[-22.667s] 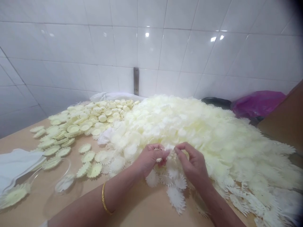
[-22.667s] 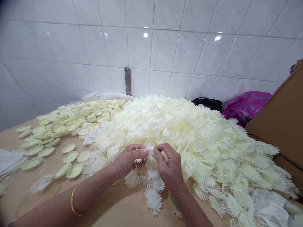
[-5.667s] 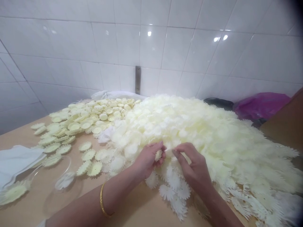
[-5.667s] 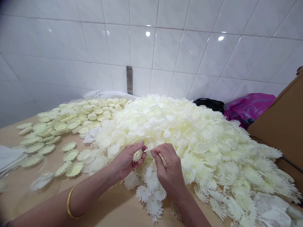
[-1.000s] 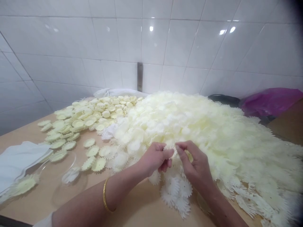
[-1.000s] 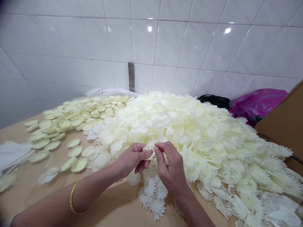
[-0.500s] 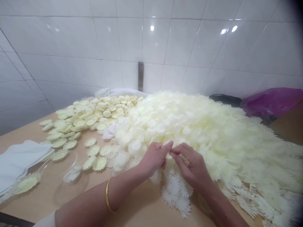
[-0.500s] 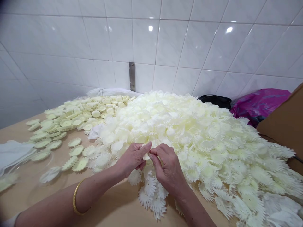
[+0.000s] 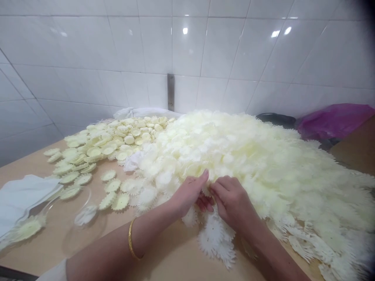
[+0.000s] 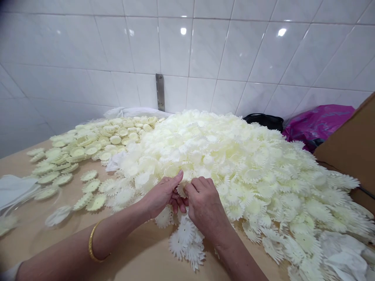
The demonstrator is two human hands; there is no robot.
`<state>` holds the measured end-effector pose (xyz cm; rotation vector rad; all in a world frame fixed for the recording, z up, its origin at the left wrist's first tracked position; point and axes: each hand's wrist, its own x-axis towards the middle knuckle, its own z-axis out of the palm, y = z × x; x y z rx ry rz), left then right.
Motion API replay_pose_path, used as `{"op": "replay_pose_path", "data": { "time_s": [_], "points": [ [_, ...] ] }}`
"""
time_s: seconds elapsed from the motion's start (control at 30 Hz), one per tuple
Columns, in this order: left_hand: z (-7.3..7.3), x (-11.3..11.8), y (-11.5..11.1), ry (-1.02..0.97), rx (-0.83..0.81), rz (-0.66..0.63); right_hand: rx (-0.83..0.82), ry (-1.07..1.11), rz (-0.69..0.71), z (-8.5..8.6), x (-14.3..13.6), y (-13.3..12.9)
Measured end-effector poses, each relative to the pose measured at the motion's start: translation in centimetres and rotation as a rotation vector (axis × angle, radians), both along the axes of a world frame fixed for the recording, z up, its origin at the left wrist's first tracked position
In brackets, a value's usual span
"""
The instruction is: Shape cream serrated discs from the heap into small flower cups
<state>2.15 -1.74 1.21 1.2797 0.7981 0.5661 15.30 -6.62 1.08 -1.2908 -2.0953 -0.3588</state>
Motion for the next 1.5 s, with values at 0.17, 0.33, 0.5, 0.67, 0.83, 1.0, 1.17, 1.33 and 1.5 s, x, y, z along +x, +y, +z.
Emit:
{"op": "replay_pose_path", "data": {
  "time_s": [0.17, 0.33, 0.5, 0.67, 0.83, 1.0, 1.17, 1.33, 1.5],
  "points": [
    [-0.1, 0.2, -0.1, -0.023, -0.04, -0.002, 0.035, -0.042, -0.025, -0.3, -0.2, 0.0],
    [-0.3, 0.0, 0.1, -0.008, 0.029, 0.016, -0.077, 0.135, -0.004, -0.1, -0.1, 0.0],
    [-0.4, -0.5, 0.8, 0.011, 0.115, 0.051, -0.238, 0.359, 0.111, 0.3, 0.2, 0.0],
    [0.4, -0.6, 0.9, -0.077, -0.029, 0.05, -0.194, 0.372, 0.061, 0.2, 0.1, 0.2],
    [1.0, -0.6, 1.1, -0.192, -0.095, -0.034, -0.122, 0.403, 0.009, -0.2, 0.1, 0.4],
    [0.3, -0.8, 1.3, -0.137, -0.064, -0.029, -0.105, 0.333, -0.01, -0.4, -0.1, 0.4],
    [-0.1, -1.0, 1.5, -0.068, -0.018, -0.008, -0.133, 0.355, -0.002, -0.3, -0.3, 0.2],
    [-0.3, -0.9, 1.3, -0.031, 0.031, 0.033, -0.199, 0.46, 0.022, -0.1, -0.2, 0.1],
    [0.4, -0.7, 1.1, 0.005, 0.052, -0.016, -0.323, 0.612, 0.095, 0.4, 0.4, 0.2]
  ]
}}
